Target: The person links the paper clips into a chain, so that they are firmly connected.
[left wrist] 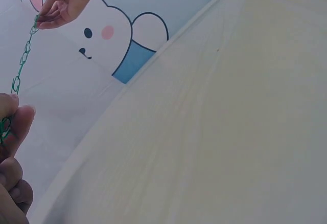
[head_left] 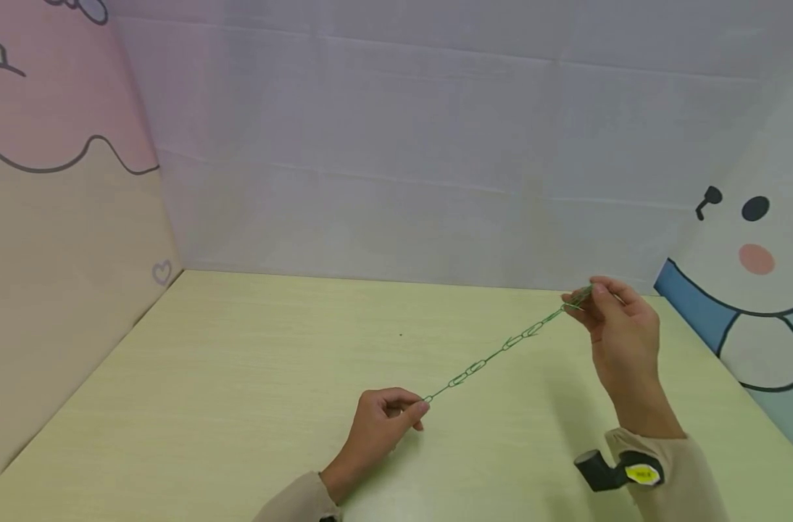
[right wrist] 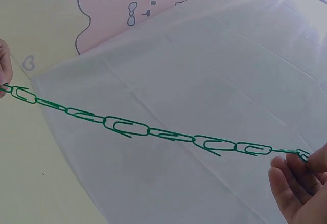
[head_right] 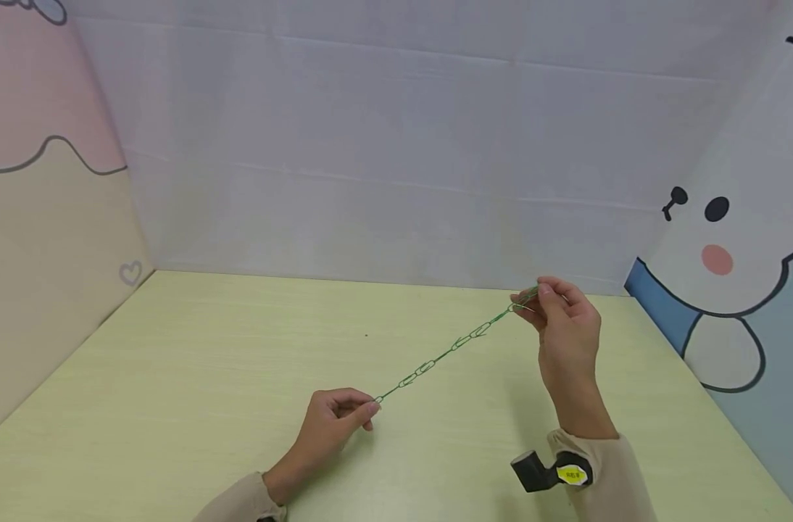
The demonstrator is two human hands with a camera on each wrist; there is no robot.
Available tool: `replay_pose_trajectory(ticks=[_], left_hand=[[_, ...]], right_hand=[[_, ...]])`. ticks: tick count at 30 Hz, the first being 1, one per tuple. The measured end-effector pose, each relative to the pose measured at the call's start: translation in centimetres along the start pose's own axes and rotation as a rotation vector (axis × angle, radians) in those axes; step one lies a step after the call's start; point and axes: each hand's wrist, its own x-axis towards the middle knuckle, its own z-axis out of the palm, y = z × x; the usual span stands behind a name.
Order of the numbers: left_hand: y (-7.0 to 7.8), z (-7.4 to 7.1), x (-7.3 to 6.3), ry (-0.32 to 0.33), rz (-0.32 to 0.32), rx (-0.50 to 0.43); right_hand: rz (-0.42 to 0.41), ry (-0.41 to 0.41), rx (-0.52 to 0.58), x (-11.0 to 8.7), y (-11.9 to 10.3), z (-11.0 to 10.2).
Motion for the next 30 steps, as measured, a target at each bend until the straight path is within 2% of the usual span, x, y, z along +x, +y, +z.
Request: replay_pose_trajectory(ticks=[6, 11, 15, 18, 21, 24, 30], left_hand=[[-0.2, 0.0, 0.1, -0.019, 0.02, 0.025], [-0.3, 0.0, 0.2, -0.033, -0.006, 0.044], [-0.4, -0.6, 0.5, -0.042, -0.005, 0.164], [-0.6, -1.6, 0.8, -0.053, 0.014, 0.275], [-1.0, -2.8, 1.2, -0.057, 0.024, 0.316], [-1.3, -3.7, 1.5, -0.017, 0.018, 0.331], [-1.4, -4.7, 1.8, 0.125, -0.011, 0.32]], right_hand=[[0.006, 0.108, 0.012, 0.4, 0.0, -0.3], [0.014, 0.166, 0.014, 0.7, 0.1, -0.8], [0.019, 0.215, -0.001, 0.9, 0.4, -1.0], [0.043, 0.256, -0.039, 0.9, 0.8, -0.8], [0.057, 0.275, -0.052, 0.9, 1.2, -0.6], [0.051, 0.279, -0.051, 1.0, 1.4, -0.5], [0.072, 0.296, -0.085, 1.1, 1.7, -0.6]])
